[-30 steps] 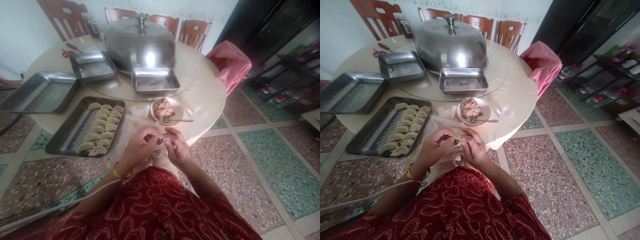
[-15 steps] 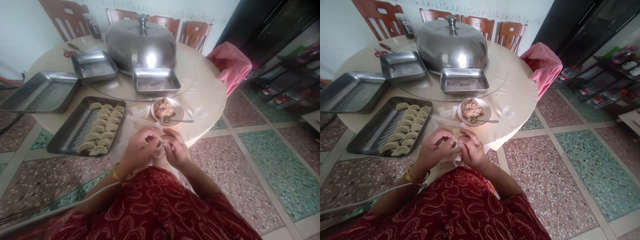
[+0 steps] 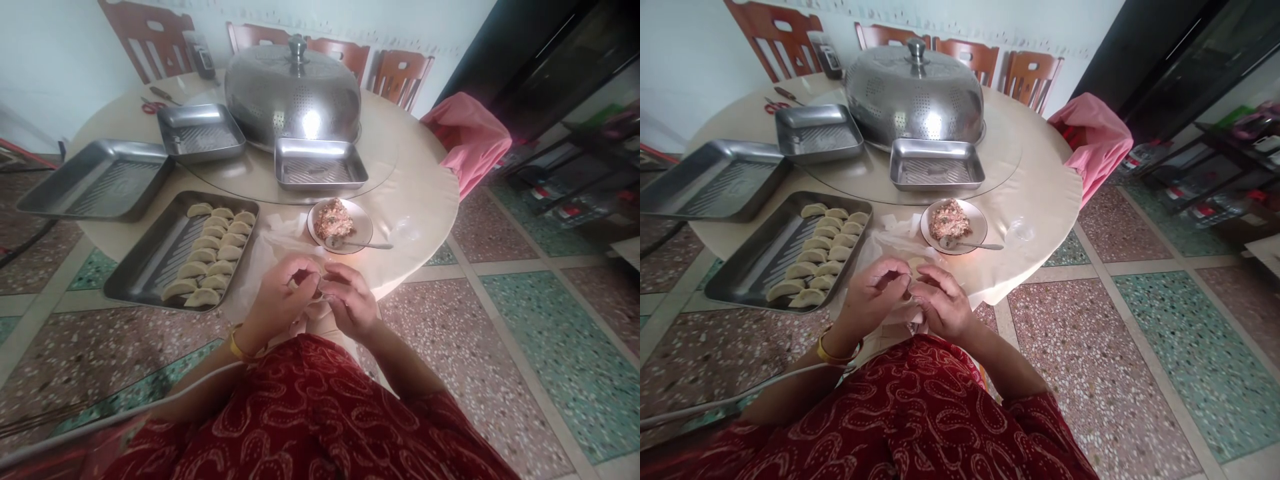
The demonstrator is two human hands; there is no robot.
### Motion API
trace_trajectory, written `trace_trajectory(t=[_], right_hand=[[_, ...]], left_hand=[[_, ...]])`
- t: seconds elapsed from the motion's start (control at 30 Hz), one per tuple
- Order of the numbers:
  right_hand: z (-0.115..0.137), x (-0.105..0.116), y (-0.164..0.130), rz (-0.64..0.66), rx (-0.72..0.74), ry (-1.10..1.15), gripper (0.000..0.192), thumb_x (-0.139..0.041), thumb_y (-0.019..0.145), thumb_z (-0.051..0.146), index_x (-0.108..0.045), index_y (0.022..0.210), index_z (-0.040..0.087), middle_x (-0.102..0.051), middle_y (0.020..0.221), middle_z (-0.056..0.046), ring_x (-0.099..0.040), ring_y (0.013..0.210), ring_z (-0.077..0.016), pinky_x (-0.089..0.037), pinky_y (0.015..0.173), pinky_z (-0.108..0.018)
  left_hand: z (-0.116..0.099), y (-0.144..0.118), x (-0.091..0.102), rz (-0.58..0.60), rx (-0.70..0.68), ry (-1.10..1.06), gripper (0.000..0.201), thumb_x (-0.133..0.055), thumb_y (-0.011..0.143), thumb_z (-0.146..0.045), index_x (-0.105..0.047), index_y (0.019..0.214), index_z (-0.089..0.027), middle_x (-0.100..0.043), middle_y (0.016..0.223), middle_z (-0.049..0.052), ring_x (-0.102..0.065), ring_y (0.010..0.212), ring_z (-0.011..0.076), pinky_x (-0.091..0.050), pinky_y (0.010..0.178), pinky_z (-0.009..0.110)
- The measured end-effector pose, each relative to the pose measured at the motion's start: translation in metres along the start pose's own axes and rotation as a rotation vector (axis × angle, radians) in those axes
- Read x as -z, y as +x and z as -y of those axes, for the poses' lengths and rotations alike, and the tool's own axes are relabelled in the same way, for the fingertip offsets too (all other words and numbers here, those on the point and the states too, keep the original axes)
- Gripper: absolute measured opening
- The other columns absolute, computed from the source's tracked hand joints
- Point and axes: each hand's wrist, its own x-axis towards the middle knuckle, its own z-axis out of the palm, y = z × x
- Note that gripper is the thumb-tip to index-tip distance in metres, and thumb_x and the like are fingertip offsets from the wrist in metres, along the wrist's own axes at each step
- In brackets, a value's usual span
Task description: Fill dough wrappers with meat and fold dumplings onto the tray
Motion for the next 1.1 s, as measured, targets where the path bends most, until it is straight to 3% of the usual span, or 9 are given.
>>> trace_trajectory(t=[0.2,0.53,0.87,1.0,1.1], right_hand=[[0.000,-0.004,-0.001,-0.020,-0.001,-0.029,0.023,-0.048,0.098,0.016,-0.059,0.117,0.022,-0.059,0.123,-0.012,-0.066,0.109,-0.0195,-0.065,0.084,-0.033],[0.008,-0.005,0.005,-0.046,-0.081,-0.064,0.015,-0.051,0.097,0.017,-0.056,0.110,0.022,-0.063,0.117,-0.011,-0.069,0.104,-0.0195,-0.063,0.084,-0.035],[0.006,-0.010,0.004,-0.109,-0.049,-0.135,0.028,-0.054,0.095,0.014,-0.059,0.121,0.023,-0.065,0.117,-0.011,-0.068,0.108,-0.0212,-0.063,0.086,-0.036],[0.005,-0.011,0.003,-0.136,-0.105,-0.167,0.023,-0.052,0.096,0.015,-0.059,0.117,0.024,-0.066,0.114,-0.010,-0.069,0.106,-0.0208,-0.063,0.085,-0.036],[0.004,-0.013,0.002,-0.141,-0.097,-0.173,0.021,-0.052,0.095,0.014,-0.059,0.114,0.023,-0.065,0.115,-0.011,-0.069,0.106,-0.0209,-0.063,0.084,-0.036]], left_hand=[[-0.006,-0.002,0.005,-0.015,-0.136,0.058,0.008,-0.056,0.085,-0.014,-0.062,0.081,-0.019,-0.063,0.081,-0.001,-0.057,0.073,0.0089,-0.047,0.068,0.020],[-0.017,-0.006,0.017,0.037,-0.201,0.057,0.010,-0.061,0.087,-0.017,-0.070,0.084,-0.019,-0.069,0.088,0.002,-0.065,0.081,0.0114,-0.052,0.076,0.022],[-0.017,-0.012,0.016,0.051,-0.220,0.099,0.012,-0.061,0.088,-0.022,-0.072,0.093,-0.020,-0.071,0.095,0.005,-0.067,0.086,0.0141,-0.055,0.079,0.026],[-0.016,-0.016,0.012,-0.020,-0.194,0.208,0.017,-0.065,0.084,-0.028,-0.066,0.099,-0.020,-0.071,0.089,0.003,-0.065,0.079,0.0142,-0.054,0.073,0.026],[-0.011,-0.018,0.010,-0.090,-0.177,0.281,0.011,-0.066,0.083,-0.029,-0.063,0.089,-0.020,-0.068,0.079,0.001,-0.061,0.070,0.0124,-0.051,0.067,0.024]])
